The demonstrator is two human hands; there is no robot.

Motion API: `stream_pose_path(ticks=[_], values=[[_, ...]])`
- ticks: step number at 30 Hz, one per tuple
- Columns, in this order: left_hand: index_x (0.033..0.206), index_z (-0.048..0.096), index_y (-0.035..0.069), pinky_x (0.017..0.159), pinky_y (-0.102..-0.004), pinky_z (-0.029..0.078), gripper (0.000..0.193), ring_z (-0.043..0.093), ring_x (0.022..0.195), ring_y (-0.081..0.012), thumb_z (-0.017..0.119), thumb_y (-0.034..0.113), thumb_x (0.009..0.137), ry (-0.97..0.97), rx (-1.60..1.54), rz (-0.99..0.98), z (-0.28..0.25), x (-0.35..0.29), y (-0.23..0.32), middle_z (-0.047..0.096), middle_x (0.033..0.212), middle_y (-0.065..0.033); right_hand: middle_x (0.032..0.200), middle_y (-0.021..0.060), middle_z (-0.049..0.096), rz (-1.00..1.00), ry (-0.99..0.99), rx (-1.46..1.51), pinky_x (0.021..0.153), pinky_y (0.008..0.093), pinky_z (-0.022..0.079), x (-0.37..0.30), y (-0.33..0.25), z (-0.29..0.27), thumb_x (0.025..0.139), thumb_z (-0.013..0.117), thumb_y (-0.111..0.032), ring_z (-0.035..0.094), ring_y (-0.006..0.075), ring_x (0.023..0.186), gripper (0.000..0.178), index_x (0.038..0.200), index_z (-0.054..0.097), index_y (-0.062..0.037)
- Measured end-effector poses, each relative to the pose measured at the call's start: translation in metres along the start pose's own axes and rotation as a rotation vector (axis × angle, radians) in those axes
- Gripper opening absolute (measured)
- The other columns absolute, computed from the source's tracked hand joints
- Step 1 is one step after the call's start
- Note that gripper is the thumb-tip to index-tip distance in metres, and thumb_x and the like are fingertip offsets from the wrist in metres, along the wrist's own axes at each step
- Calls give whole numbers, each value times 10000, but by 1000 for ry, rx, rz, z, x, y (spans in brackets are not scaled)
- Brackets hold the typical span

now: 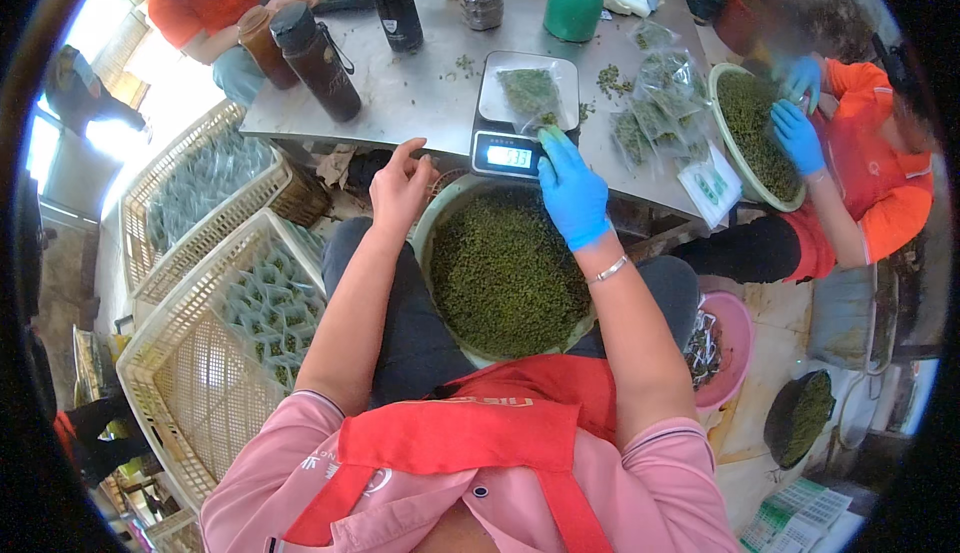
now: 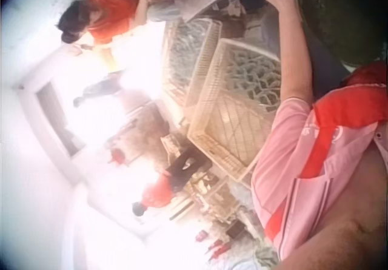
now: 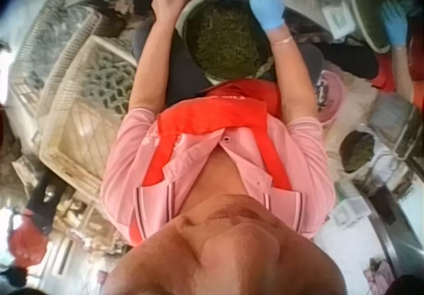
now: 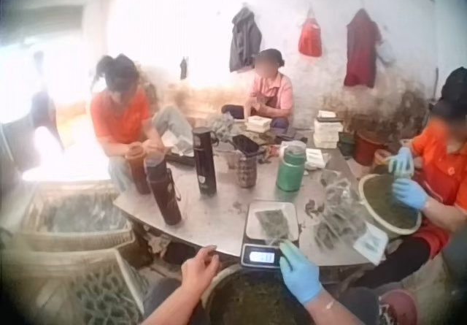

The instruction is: The person scoops green tea leaves from a bowl into small plastic bags, weighs each bag on a digital scale, and places the filled bags into a crate. The process is repeated continuously while other workers perform similar tasks nearby.

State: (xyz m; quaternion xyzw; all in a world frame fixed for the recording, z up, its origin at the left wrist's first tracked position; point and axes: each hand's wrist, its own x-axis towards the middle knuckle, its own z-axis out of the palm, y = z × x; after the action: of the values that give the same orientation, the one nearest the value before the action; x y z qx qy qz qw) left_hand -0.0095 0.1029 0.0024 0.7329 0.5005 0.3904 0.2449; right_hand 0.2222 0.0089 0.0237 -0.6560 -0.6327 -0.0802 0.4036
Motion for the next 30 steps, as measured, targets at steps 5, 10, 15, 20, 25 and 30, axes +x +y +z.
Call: stream_pose_path(ticks=[5, 10, 15, 20, 25, 30], values=[[1094, 610, 175, 621, -375, 501, 273, 654, 663, -258, 610, 272, 839, -33, 59, 30, 9, 0, 7, 674, 716, -35, 1247, 62, 559, -16, -130, -265, 637, 380, 531, 35, 8, 21, 887, 537, -246, 642, 308, 800, 234, 1098, 599, -167], [1105, 576, 125, 631, -370, 511, 399, 657, 740, -273, 704, 252, 749, 311, 224, 401, 17, 13, 5, 684, 843, -56, 1118, 95, 594, -195, -305, -304, 615, 407, 523, 72, -44, 11, 850, 530, -160, 642, 294, 760, 170, 987, 625, -129], [1162, 520, 110, 651, -428, 497, 588, 652, 779, -317, 758, 318, 666, -127, 314, -155, 7, 15, 17, 671, 854, -136, 1065, 101, 616, -303, -374, -154, 663, 380, 514, 55, -111, 7, 788, 619, -172, 632, 289, 803, 196, 969, 633, -98], [1195, 495, 110, 699, -418, 491, 606, 645, 859, -303, 748, 291, 674, -161, 216, -95, 3, 7, 18, 664, 920, -145, 943, 128, 618, -101, -604, -194, 647, 409, 507, 42, -91, 48, 775, 580, -116, 620, 329, 762, 159, 924, 625, -84], [1220, 512, 149, 683, -426, 489, 553, 641, 797, -346, 696, 280, 715, -19, 207, 52, -3, 0, 3, 655, 812, -181, 1065, 145, 626, -165, -561, -99, 705, 401, 526, 46, -114, 19, 787, 565, -104, 635, 326, 802, 229, 1000, 651, -108], [1185, 500, 148, 642, -434, 484, 566, 640, 782, -338, 744, 225, 681, -108, 282, -9, 4, 0, 10, 662, 876, -132, 1192, 134, 586, -115, -496, -119, 691, 407, 534, 29, -104, 38, 801, 544, -92, 641, 335, 809, 378, 1178, 570, -93]])
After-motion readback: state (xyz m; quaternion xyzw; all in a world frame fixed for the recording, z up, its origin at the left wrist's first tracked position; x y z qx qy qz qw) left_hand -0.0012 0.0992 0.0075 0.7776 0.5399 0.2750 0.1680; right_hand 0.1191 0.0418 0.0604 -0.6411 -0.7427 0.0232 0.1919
